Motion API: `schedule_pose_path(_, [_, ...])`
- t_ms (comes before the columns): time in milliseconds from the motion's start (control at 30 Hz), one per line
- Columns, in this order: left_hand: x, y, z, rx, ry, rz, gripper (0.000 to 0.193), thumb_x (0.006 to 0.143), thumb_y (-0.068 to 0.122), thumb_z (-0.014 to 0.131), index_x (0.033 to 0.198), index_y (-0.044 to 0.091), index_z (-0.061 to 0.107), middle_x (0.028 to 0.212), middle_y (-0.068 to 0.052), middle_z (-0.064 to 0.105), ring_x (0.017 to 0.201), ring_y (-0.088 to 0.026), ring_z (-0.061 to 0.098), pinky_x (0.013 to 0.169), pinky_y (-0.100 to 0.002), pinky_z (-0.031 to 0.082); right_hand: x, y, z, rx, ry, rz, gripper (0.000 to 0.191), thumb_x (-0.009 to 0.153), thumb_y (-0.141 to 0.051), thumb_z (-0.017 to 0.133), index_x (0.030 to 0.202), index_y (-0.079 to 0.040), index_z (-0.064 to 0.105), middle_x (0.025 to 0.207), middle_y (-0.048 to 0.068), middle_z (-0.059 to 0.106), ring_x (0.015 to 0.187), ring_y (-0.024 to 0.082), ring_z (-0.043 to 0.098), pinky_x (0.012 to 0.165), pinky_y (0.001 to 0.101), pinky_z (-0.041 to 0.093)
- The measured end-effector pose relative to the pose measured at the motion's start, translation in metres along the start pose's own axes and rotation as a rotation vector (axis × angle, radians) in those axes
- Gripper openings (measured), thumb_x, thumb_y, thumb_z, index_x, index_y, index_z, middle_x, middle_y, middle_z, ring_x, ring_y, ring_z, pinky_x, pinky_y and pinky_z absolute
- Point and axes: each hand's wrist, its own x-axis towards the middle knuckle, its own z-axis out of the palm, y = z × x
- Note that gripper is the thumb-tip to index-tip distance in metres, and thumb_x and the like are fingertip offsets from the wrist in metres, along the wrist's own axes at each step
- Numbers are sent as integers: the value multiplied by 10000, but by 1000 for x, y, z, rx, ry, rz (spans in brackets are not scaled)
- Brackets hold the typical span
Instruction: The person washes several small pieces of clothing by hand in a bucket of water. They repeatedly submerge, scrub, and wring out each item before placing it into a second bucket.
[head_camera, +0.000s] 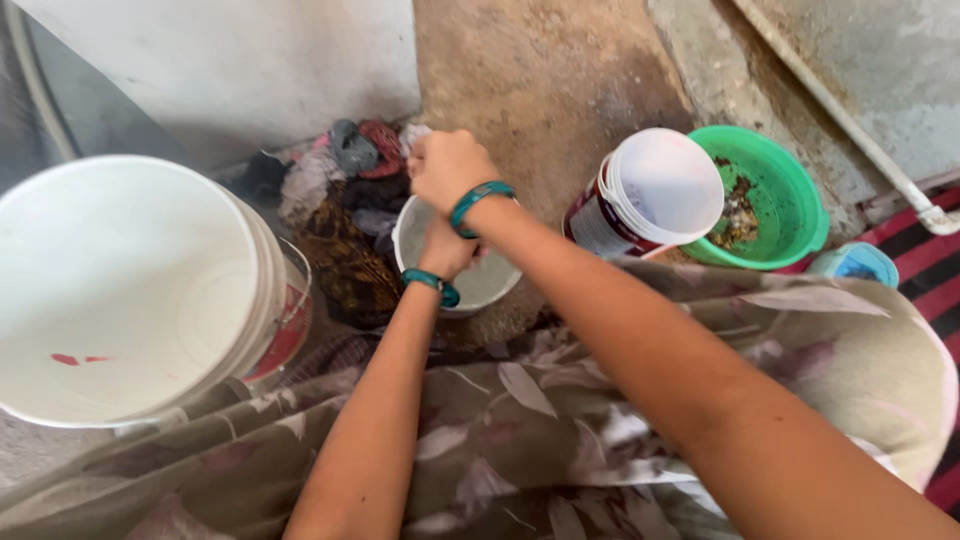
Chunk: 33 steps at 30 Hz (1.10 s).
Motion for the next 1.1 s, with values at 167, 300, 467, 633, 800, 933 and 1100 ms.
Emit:
schedule_pose_path(167, [-23,48,-33,113,-22,95,516,592,121,807,1063,31,618,864,-175,743,786,-334,741,718,-448,570,11,29,-39,913,-283,415,153,829,-59,734,926,41,799,658,106,602,555,247,593,538,454,556])
schedule_pose_path(300, [-42,67,-27,230,263,498,541,643,142,853,1098,-2,597,971,-251,713,924,-450,689,776,-496,543,3,32,-71,1155,-255,509,291,865,-175,749,1043,53,719,710,57,630,576,171,586,551,380,567])
schedule_pose_path(467, [-57,96,-22,175,341,482,564,664,198,871,1086,-15,564,925,-206,703,853,-406,708,737,-467,555,-2,16,-117,1291,-374,529,589,959,-453,661,1353,-20,602,880,55,591,895,208,698,890,429,622])
schedule_pose_path(633, [-72,131,-31,-633,-251,141,287,812,167,763,993,30,587,814,-89,658,692,-236,682,563,-348,562,-11,31,-157,1660,-515,-54,664,972,-412,698,1488,-95,426,1507,186,504,1439,354,503,1211,517,445])
schedule_pose_path(800, [-82,149,-22,-1182,-646,-8,226,924,244,659,1025,62,570,824,-80,621,712,-202,655,528,-259,485,-35,33,-142,1671,-505,-188,881,943,-602,606,1600,-107,294,1680,283,304,1558,421,344,1277,552,321])
schedule_pose_path(933, [-88,156,-1,-1489,-882,-66,245,960,270,638,1037,56,547,821,-80,588,697,-197,615,500,-217,439,-48,4,-111,1910,-493,-230,1078,863,-855,411,1661,-155,220,1690,298,275,1572,418,321,1313,555,299])
schedule_pose_path(1100, [-106,183,19,-1849,-896,86,434,1012,208,626,1387,63,461,924,-97,585,744,-172,618,513,-188,465,-44,-38,-92,2212,-398,-331,996,820,-824,407,1576,-186,298,1433,200,376,1329,307,407,1126,481,374])
